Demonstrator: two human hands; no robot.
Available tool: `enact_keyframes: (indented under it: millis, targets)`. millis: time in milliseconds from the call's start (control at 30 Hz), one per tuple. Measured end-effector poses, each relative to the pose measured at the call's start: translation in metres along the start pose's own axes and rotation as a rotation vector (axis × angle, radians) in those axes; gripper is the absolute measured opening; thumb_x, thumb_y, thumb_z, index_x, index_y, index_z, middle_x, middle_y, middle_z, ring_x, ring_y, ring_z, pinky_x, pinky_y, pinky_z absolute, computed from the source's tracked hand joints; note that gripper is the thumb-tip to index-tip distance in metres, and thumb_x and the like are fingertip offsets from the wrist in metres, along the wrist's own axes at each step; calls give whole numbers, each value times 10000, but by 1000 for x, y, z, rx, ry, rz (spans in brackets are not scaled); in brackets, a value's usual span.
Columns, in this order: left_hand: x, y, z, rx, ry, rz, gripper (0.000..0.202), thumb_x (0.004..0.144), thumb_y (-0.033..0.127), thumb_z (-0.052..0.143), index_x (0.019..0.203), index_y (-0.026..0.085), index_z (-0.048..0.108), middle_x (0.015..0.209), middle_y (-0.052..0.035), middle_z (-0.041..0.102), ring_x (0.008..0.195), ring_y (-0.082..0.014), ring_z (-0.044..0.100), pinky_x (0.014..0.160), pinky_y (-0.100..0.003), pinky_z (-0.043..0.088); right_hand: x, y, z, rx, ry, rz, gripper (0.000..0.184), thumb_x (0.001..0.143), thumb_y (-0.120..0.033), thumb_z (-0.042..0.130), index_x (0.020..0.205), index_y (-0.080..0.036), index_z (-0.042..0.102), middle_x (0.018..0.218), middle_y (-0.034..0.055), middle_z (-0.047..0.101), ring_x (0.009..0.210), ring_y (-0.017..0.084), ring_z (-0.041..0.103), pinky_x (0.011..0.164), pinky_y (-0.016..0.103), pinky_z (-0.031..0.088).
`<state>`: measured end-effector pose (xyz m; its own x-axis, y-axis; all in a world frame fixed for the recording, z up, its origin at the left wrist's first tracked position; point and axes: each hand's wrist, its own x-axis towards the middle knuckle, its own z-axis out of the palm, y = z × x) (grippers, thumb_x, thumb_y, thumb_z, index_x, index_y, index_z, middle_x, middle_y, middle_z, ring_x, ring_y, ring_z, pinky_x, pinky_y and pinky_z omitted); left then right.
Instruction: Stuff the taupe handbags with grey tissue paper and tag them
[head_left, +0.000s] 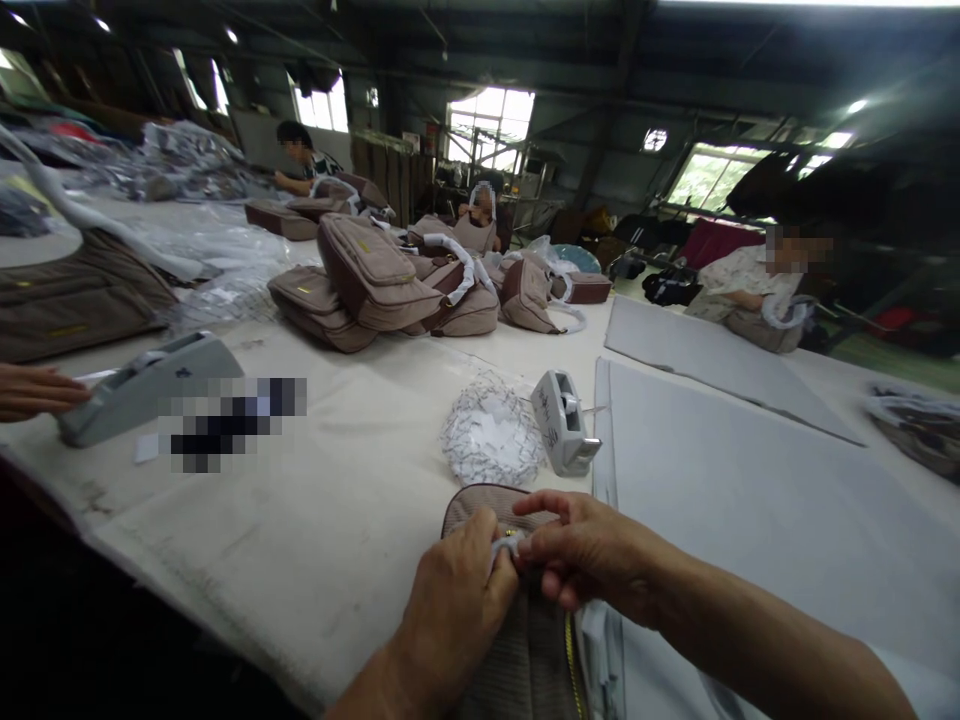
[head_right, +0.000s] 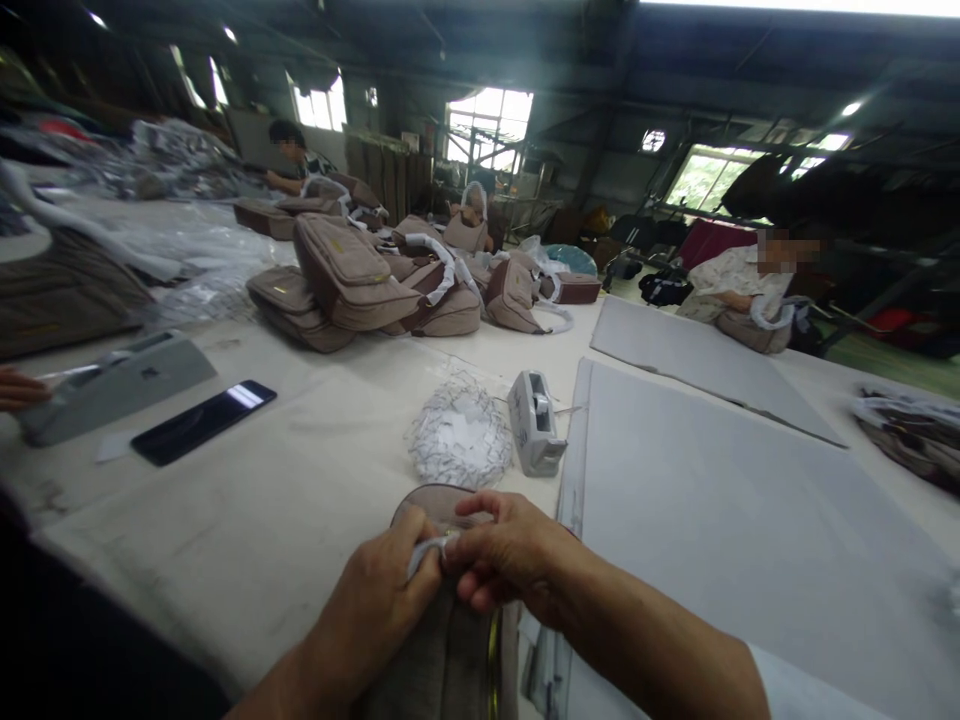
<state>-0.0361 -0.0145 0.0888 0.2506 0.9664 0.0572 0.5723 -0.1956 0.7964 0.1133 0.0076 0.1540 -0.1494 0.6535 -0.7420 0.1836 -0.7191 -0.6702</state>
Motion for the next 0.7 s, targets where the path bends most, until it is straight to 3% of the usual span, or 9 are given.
enact_keyframes:
  millis: [100, 200, 367, 633, 700]
  targets:
    - [8, 7, -15, -105, -148, -96, 78, 779, 230, 431, 711, 211, 398, 652, 14, 523, 618, -151, 486, 577, -269, 329, 0, 6, 6, 32, 34, 12, 521, 699, -67, 571, 1192, -129, 415, 530, -26, 564, 387, 75, 472, 341, 141, 380]
    - [14, 5, -19, -293, -257, -148, 129, 725, 259, 494, 673, 202, 391, 581, 53, 431, 567, -109, 393, 521, -234, 286, 1, 11, 10, 37, 92, -2, 498, 712, -65, 561, 1180, -135, 408, 545, -28, 567, 401, 75, 471, 347, 147, 390]
    - [20, 1, -15, -601, -451, -374, 144, 660, 275, 504, 713, 206, 389, 561, 65, 511, 385, -46, 296, 374, -193, 168, 0, 19, 10, 4, 110, -59, 410, 749, -98, 563, 1132, -131, 423, 609, -17, 600, 428, 73, 497, 373, 163, 420]
    - [25, 0, -18, -712, -469, -458, 147, 591, 275, 528, 657, 190, 428, 531, 61, 526, 285, -11, 252, 299, -169, 144, 4, 37, 10, -108, 54, -151, 418, 717, -93, 539, 1121, -136, 442, 614, -54, 581, 433, 83, 519, 389, 181, 414]
    - [25, -1, -17, -748, -470, -470, 157, 584, 276, 537, 660, 190, 431, 509, 68, 514, 282, -14, 257, 296, -163, 147, 3, 42, 5, -238, 89, -248, 436, 726, -116, 536, 1152, -149, 449, 615, -55, 569, 451, 98, 528, 412, 202, 408]
